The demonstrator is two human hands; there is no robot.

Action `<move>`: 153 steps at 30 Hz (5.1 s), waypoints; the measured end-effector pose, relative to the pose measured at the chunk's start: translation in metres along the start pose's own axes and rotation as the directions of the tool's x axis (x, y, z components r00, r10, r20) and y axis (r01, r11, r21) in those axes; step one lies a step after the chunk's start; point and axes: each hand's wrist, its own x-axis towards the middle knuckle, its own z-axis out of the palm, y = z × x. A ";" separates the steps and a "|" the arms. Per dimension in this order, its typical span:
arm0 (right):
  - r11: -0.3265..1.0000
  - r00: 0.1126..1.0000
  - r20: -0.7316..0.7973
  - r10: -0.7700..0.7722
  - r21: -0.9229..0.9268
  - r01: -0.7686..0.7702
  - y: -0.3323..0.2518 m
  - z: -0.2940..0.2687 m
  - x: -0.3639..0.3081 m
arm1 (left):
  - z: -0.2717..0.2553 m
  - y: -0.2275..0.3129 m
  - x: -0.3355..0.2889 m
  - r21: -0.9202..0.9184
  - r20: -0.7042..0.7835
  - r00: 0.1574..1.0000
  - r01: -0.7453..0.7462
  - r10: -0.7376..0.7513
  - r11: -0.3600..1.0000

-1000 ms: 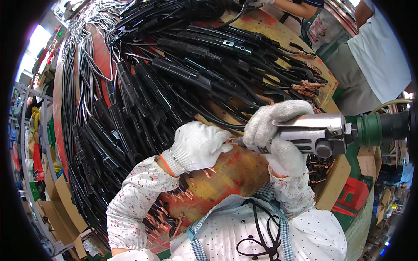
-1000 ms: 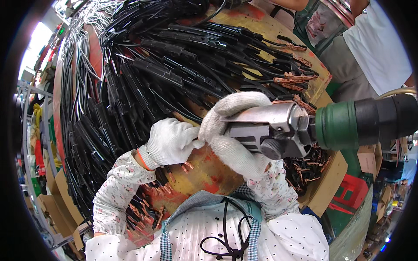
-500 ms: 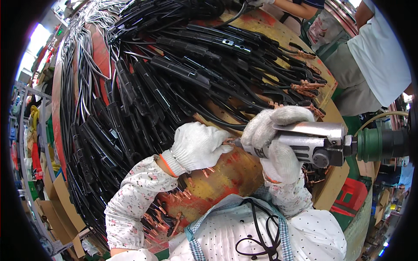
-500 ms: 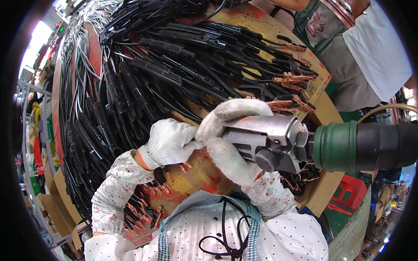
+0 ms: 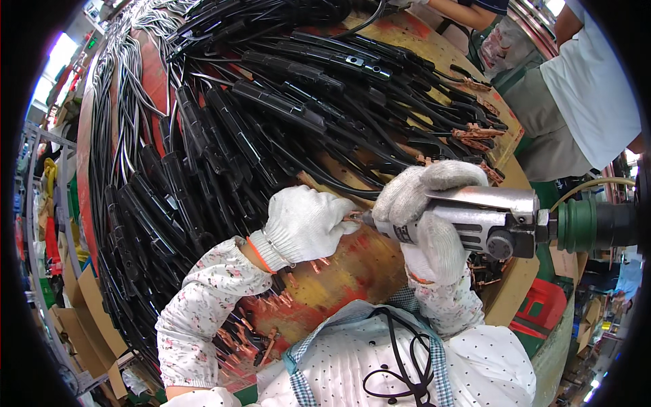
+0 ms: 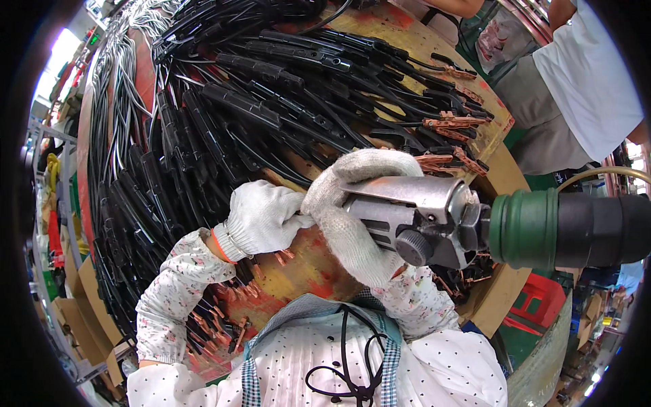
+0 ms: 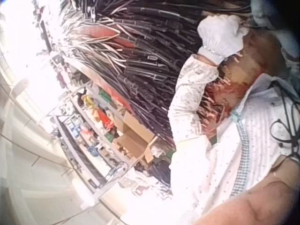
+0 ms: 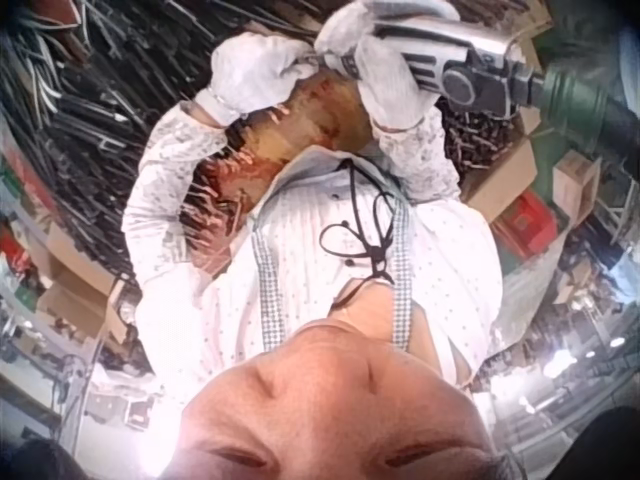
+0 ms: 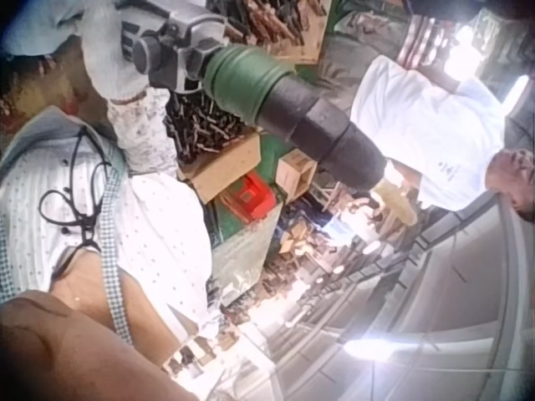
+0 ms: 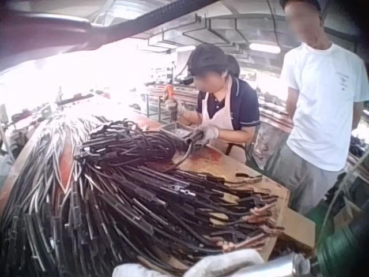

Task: The person assembles electrical cable sets by taking copper connectors and plastic sleeves from a component box and crimping them onto black electrical cables with a pneumatic crimper.

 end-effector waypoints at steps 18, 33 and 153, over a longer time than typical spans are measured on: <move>0.999 0.997 0.076 0.004 -0.053 0.000 0.003 -0.002 0.003 | 0.004 0.001 -0.001 0.047 -0.045 0.998 -0.043 0.045 0.998; 0.997 0.989 0.142 0.039 -0.072 -0.029 0.001 -0.010 -0.003 | 0.007 0.000 0.000 0.054 -0.091 0.994 -0.059 0.064 0.997; 0.235 0.831 0.542 0.130 -0.831 0.505 0.031 -0.050 -0.042 | -0.028 0.002 0.017 -0.337 0.566 0.823 0.175 0.050 0.925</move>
